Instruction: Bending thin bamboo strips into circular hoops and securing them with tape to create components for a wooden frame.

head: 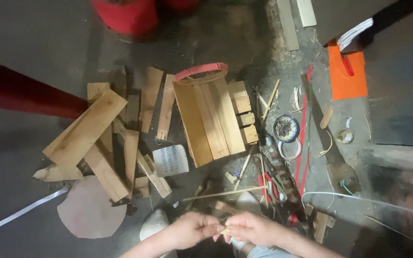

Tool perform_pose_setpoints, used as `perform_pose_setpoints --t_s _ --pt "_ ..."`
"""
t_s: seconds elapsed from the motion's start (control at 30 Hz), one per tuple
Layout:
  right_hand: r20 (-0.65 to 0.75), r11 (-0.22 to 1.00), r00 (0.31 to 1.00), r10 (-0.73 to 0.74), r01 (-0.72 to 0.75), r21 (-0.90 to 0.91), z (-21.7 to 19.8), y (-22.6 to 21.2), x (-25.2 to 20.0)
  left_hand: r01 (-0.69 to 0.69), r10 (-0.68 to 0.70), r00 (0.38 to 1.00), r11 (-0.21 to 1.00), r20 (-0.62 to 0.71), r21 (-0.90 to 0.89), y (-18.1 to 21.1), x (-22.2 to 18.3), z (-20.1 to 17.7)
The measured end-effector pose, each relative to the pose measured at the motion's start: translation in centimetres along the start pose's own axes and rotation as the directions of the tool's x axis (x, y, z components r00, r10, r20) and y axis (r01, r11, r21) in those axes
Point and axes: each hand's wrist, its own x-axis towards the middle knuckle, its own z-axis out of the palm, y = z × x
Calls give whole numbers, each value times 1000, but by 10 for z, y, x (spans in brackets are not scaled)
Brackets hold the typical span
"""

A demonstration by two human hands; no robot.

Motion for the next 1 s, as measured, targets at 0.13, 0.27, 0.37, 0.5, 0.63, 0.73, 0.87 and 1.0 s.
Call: perform_pose_setpoints --t_s 0.13,0.27,0.37,0.5,0.63,0.73,0.87,1.0 --pt "-50 920 987 -153 124 -372 9 -31 -5 -63 68 998 944 -5 324 23 -10 -8" --pt "32 929 984 -175 176 -326 7 -19 -4 -45 39 991 998 130 46 17 -15 0" --pt "87 924 963 -255 270 -272 13 -38 -4 -15 38 984 991 177 -133 19 -21 0" --pt "49 916 974 -220 223 -334 7 -21 -2 -1 33 990 974 136 -228 8 -18 7" --pt "43 824 934 -356 335 -457 11 -36 4 -94 100 994 984 37 -150 6 -19 6" --pt "44 769 919 -393 354 -532 8 -36 6 -140 141 990 990 -13 21 10 -23 6" --pt "25 817 922 -386 354 -454 8 -27 6 -93 97 995 992 -38 89 13 -25 7" --pt "38 850 921 -387 372 -373 11 -33 5 -102 102 994 995 -28 12 11 -25 9"
